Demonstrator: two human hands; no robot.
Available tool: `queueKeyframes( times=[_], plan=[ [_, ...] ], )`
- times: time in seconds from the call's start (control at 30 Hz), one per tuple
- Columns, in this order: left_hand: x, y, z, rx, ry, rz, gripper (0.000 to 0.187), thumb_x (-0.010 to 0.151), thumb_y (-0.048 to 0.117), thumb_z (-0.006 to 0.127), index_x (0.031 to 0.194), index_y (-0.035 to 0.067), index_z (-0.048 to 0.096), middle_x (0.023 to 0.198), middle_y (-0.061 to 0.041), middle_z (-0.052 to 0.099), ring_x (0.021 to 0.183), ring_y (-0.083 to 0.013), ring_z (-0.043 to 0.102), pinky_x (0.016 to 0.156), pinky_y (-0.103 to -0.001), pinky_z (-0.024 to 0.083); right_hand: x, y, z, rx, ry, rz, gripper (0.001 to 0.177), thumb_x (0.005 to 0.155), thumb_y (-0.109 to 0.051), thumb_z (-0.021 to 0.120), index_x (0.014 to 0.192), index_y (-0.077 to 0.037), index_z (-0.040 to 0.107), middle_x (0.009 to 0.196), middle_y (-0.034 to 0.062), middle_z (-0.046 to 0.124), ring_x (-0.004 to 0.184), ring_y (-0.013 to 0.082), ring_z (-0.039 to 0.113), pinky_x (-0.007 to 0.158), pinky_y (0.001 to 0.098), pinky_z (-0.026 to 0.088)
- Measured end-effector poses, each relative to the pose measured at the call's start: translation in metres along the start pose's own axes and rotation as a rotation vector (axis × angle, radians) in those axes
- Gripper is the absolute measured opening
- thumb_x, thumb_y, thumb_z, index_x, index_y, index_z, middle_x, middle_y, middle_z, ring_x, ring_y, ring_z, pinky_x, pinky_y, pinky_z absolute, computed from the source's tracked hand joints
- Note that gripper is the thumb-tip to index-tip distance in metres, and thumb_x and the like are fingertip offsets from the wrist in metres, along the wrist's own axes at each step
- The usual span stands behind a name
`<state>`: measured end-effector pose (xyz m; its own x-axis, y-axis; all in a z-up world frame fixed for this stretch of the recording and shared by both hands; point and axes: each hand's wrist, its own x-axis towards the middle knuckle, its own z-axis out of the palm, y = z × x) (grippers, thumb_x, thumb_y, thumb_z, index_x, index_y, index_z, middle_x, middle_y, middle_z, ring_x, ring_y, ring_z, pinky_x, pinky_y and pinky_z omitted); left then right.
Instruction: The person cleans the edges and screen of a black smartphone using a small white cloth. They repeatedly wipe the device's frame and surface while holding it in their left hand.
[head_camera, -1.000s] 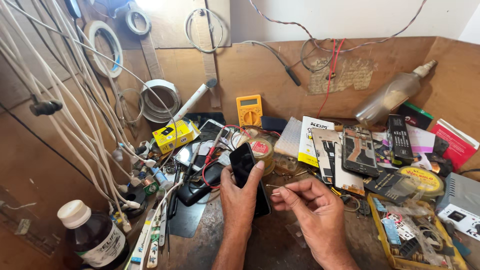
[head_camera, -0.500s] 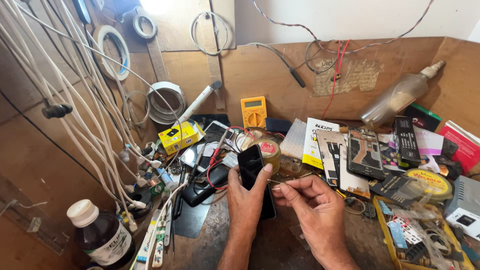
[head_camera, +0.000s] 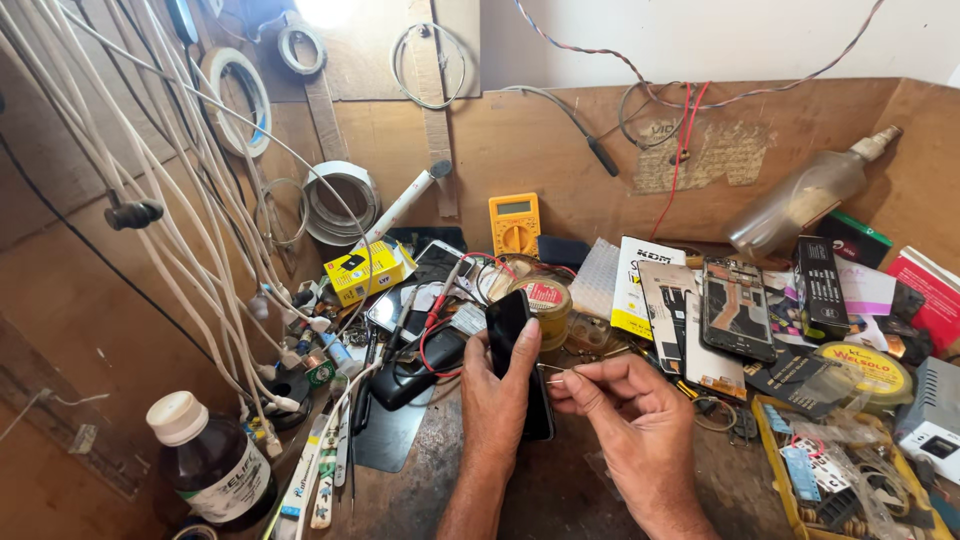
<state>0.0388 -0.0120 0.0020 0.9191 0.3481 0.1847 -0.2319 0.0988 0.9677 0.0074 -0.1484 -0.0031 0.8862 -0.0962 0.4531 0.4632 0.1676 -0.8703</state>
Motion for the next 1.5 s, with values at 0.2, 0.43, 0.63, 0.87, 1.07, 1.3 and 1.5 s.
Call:
queueKeyframes(
  times=[0.2,0.43,0.63,0.87,1.07,1.3,1.5],
  plan=[
    [0.000,-0.002,0.000,0.106,0.037,-0.004,0.063,0.083,0.050,0.073,0.117,-0.002,0.063,0.100,-0.014,0.073,0.091,-0.0197,0.069,0.079,-0.035,0.055,-0.001,0.001,0.002,-0.007,0.001,-0.020,0.009,0.090,0.002,0.070,0.097,0.006,0.070,0.090,0.0156,0.078,0.083,0.0208,0.078,0.078,0.0355,0.067],
    [-0.003,-0.001,0.001,0.116,0.029,0.024,0.069,0.081,0.054,0.073,0.121,-0.001,0.061,0.108,-0.017,0.074,0.099,-0.0232,0.071,0.085,-0.036,0.055,-0.004,-0.003,0.002,-0.130,0.006,-0.067,0.008,0.089,0.001,0.071,0.096,0.005,0.070,0.089,0.0125,0.079,0.081,0.0169,0.078,0.076,0.0312,0.067],
    [-0.005,-0.005,0.005,0.175,0.063,0.135,0.074,0.080,0.058,0.073,0.122,-0.002,0.061,0.113,-0.018,0.073,0.105,-0.0271,0.071,0.090,-0.039,0.054,-0.004,0.004,-0.001,-0.168,0.025,-0.094,0.008,0.089,0.001,0.071,0.097,0.004,0.071,0.088,0.0105,0.078,0.079,0.0146,0.077,0.075,0.0286,0.065],
    [-0.007,-0.009,0.003,0.249,0.048,0.140,0.079,0.081,0.061,0.072,0.127,-0.001,0.057,0.112,-0.020,0.072,0.106,-0.0300,0.071,0.090,-0.041,0.054,-0.001,0.010,-0.006,-0.217,0.052,-0.063,0.005,0.089,0.002,0.072,0.093,0.005,0.072,0.084,0.0102,0.078,0.075,0.0141,0.076,0.071,0.0273,0.064],
    [-0.012,-0.003,0.003,0.272,0.066,0.138,0.077,0.078,0.059,0.075,0.125,0.000,0.059,0.108,-0.018,0.073,0.101,-0.0291,0.072,0.087,-0.041,0.055,-0.002,0.011,-0.007,-0.182,0.055,-0.053,0.004,0.089,0.003,0.073,0.092,0.005,0.071,0.084,0.0107,0.077,0.074,0.0145,0.076,0.070,0.0277,0.064],
    [-0.013,0.003,0.010,0.215,0.157,0.094,0.077,0.070,0.051,0.083,0.122,0.000,0.057,0.106,-0.016,0.075,0.099,-0.0273,0.074,0.087,-0.040,0.056,-0.001,0.005,-0.018,0.061,0.149,0.017,0.003,0.093,0.004,0.066,0.093,0.003,0.069,0.084,0.0123,0.077,0.072,0.0174,0.075,0.070,0.0310,0.065],
    [-0.019,0.007,0.009,0.325,0.238,0.106,0.082,0.068,0.048,0.087,0.126,0.000,0.055,0.111,-0.019,0.071,0.103,-0.0299,0.071,0.091,-0.042,0.054,-0.008,-0.003,-0.032,-1.079,0.298,0.215,0.015,0.081,-0.022,0.084,0.088,-0.009,0.081,0.075,0.0106,0.075,0.075,0.0272,0.068,0.077,0.0421,0.053]
  ],
)
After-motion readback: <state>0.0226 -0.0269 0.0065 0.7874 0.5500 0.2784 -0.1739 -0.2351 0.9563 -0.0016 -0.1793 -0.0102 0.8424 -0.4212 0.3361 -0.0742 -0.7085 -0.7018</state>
